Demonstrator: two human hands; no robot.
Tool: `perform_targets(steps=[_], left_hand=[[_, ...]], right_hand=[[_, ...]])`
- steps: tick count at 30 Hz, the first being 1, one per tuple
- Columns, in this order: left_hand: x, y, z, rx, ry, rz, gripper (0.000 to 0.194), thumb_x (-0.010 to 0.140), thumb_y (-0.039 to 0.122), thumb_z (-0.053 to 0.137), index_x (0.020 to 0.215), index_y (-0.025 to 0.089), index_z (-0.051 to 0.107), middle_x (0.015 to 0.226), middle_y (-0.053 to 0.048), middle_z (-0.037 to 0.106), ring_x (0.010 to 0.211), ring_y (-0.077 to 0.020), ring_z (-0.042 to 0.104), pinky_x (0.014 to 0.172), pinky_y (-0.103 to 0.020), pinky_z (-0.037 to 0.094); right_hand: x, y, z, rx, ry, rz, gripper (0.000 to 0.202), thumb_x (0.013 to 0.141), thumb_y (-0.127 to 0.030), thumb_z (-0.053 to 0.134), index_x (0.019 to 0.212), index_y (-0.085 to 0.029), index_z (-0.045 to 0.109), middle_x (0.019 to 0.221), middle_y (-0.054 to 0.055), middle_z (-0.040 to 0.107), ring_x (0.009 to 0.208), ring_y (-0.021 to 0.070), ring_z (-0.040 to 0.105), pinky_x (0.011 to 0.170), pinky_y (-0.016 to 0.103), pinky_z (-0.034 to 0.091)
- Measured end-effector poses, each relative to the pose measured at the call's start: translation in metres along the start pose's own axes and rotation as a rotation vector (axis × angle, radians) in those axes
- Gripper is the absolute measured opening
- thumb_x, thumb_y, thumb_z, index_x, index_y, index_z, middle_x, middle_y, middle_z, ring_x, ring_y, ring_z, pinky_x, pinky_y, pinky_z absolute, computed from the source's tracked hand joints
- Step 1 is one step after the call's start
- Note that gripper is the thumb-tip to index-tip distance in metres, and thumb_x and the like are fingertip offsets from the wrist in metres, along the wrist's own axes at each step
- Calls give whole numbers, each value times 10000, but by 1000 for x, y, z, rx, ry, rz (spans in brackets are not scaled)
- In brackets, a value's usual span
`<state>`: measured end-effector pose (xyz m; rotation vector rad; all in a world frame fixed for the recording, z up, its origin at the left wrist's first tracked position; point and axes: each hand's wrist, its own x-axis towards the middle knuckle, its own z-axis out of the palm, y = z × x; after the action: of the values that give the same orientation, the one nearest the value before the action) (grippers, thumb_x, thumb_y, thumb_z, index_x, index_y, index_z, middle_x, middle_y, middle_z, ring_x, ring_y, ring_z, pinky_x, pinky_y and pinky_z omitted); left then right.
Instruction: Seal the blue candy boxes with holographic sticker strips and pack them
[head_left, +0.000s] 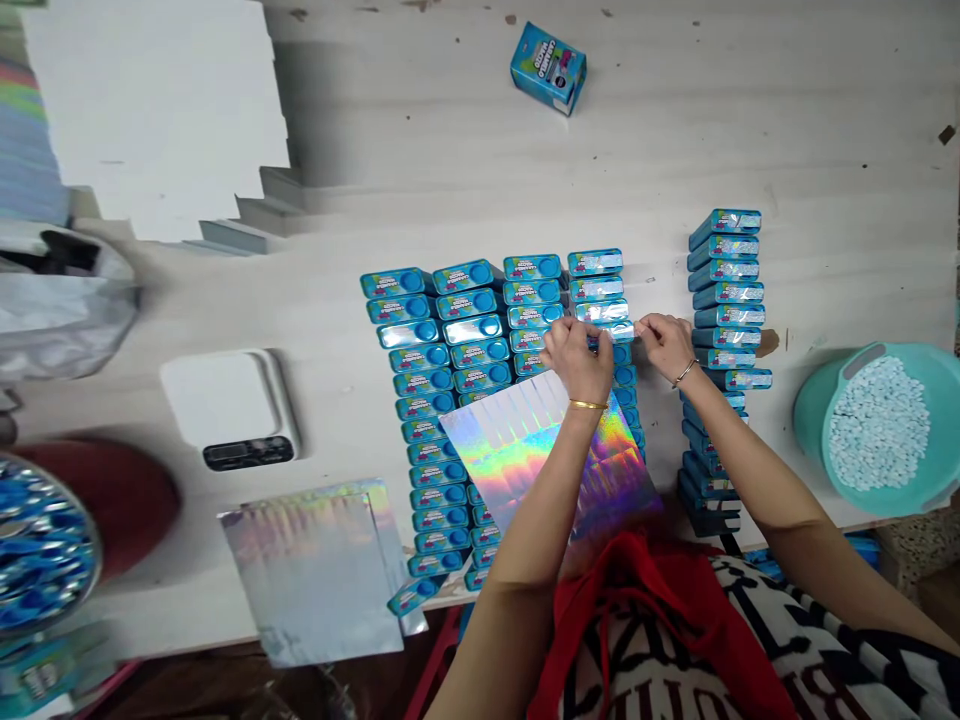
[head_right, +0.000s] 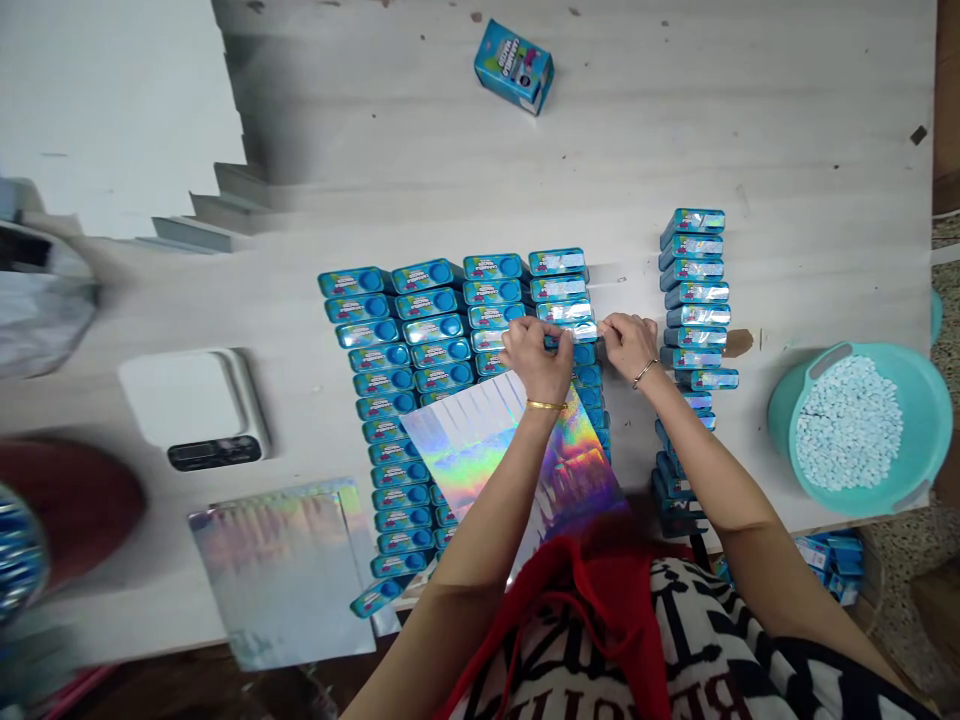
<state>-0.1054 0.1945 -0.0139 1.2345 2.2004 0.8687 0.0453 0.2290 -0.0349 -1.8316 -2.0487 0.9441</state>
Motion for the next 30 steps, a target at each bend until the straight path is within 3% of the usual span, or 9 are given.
perform_targets(steps=[4, 10, 15, 19, 22, 24, 26, 28, 30], left_hand=[[5, 2, -5, 55, 25, -61, 442, 694, 283, 774, 1058, 195, 539, 1133, -134, 554, 1139, -368, 487, 944, -513, 370], [7, 0, -4, 50, -2, -87, 483, 714, 337, 766, 1102, 196, 515, 1205, -166, 513, 1206, -410, 445, 987, -552, 352], [6, -1, -6, 57, -25, -70, 457, 740, 368, 750, 1103, 191, 536, 1204, -183, 527, 1171, -413, 468, 989, -564, 343], [0, -3, -8, 19, -14, -22, 410, 797, 415, 699, 1113, 195, 559, 1228, -191, 532, 1172, -401, 478, 984, -547, 347], [-5, -5, -15, 11, 13, -8, 429, 814, 451, 688, 1138, 192, 577, 1274, -201, 527, 1202, -400, 473, 981, -529, 351], [-5, -13, -31, -13, 24, 43, 400, 838, 448, 668, 1139, 195, 596, 1275, -188, 551, 1204, -377, 486, 982, -500, 353], [-2, -32, -59, -49, 2, 145, 315, 893, 411, 604, 1132, 206, 615, 1220, -151, 607, 1172, -329, 522, 979, -459, 358], [1, -62, -98, -46, -33, 240, 258, 941, 360, 524, 1128, 219, 633, 1153, -118, 650, 1126, -286, 553, 968, -424, 362], [2, -100, -138, 41, -50, 264, 260, 952, 331, 489, 1129, 228, 650, 1136, -112, 662, 1101, -278, 557, 948, -414, 359]], right_hand=[[-17, 4, 14, 112, 73, 44, 406, 968, -316, 425, 1328, -194, 568, 894, 45, 659, 841, 215, 587, 848, 364, 404], [-46, -7, 25, -118, -71, -18, 588, 930, -119, 335, 1508, -179, 423, 1026, 99, 642, 973, 249, 558, 876, 377, 377], [-45, -7, 16, -384, -204, -91, 679, 877, -51, 360, 1552, -114, 325, 1054, 136, 662, 1002, 280, 524, 974, 438, 287], [-48, -10, 19, -413, -146, -99, 695, 884, -62, 349, 1571, -85, 249, 1101, 155, 648, 1007, 278, 528, 972, 432, 297], [-51, -8, 22, -415, -182, -81, 653, 890, -84, 361, 1542, -108, 330, 1112, 162, 645, 1009, 283, 536, 956, 440, 323], [-50, -6, 17, -408, -190, -31, 617, 885, -93, 363, 1501, -97, 401, 1124, 184, 639, 1008, 297, 539, 924, 450, 352], [-49, -10, 9, -361, -86, 1, 588, 913, -126, 333, 1493, -64, 401, 1136, 209, 623, 1017, 311, 537, 895, 454, 383], [-46, -26, 2, -265, 64, -49, 561, 970, -202, 286, 1508, -70, 377, 1142, 211, 605, 1046, 318, 529, 897, 459, 401], [-45, -54, 6, -159, 119, -187, 528, 1011, -292, 268, 1491, -135, 422, 1155, 187, 597, 1085, 318, 515, 933, 468, 398]])
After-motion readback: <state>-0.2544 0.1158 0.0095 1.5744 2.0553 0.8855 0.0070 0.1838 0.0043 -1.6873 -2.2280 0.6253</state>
